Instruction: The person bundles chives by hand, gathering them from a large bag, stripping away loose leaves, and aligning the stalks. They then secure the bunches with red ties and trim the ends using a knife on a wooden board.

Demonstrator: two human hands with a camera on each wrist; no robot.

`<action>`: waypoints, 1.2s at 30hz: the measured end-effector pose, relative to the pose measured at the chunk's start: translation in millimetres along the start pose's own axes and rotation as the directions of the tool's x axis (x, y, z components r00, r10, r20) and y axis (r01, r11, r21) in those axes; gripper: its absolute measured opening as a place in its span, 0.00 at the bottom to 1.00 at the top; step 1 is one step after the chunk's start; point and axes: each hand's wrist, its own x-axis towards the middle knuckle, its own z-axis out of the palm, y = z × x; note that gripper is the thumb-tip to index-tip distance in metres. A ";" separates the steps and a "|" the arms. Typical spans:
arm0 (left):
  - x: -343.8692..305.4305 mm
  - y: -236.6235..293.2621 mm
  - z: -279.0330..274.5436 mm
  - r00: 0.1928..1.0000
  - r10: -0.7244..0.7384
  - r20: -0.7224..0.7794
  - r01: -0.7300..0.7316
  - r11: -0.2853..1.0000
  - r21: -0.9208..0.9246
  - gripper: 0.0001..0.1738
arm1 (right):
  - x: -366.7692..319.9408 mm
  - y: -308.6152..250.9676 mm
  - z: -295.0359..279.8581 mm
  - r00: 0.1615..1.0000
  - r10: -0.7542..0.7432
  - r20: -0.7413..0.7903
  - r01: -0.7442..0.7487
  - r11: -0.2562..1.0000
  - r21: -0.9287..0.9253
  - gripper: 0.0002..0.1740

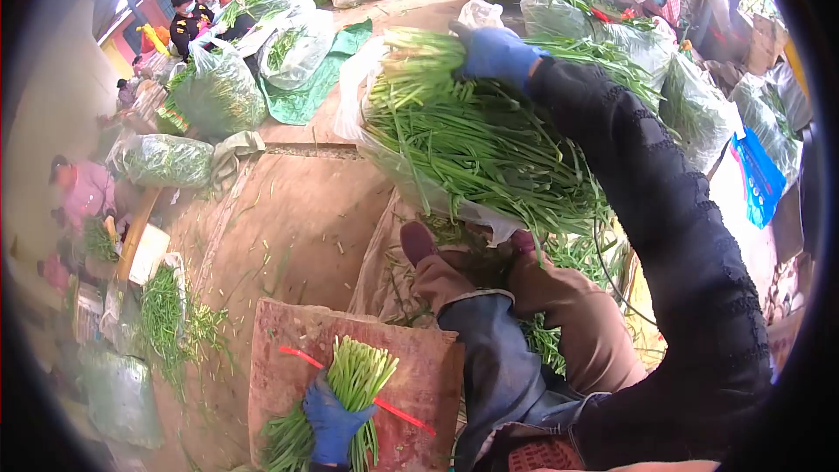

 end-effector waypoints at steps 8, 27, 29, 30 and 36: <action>-0.5 1.6 -1.0 0.999 -0.021 0.046 0.019 0.999 0.050 0.62 | 2.2 -8.0 41.4 0.996 0.084 -0.003 -0.084 0.995 -0.060 0.57; -5.6 41.1 -45.5 0.990 -0.048 0.134 0.023 0.983 0.183 0.81 | -91.5 -28.0 17.2 0.702 -0.700 -0.132 0.596 0.679 -0.428 0.35; -5.8 52.8 -50.9 0.986 -0.069 0.149 0.039 0.980 0.194 0.81 | -99.6 -32.4 35.3 0.722 -0.685 -0.098 0.644 0.717 -0.267 0.17; -6.1 59.2 -52.1 0.986 -0.087 0.141 0.057 0.977 0.207 0.78 | -103.0 -34.3 44.0 0.841 -0.536 0.067 0.540 0.829 -0.148 0.16; 10.3 106.3 -46.3 0.991 0.092 -0.101 -0.069 0.975 0.211 0.57 | -87.4 -56.5 51.5 0.950 -0.312 0.012 0.302 0.910 -0.282 0.10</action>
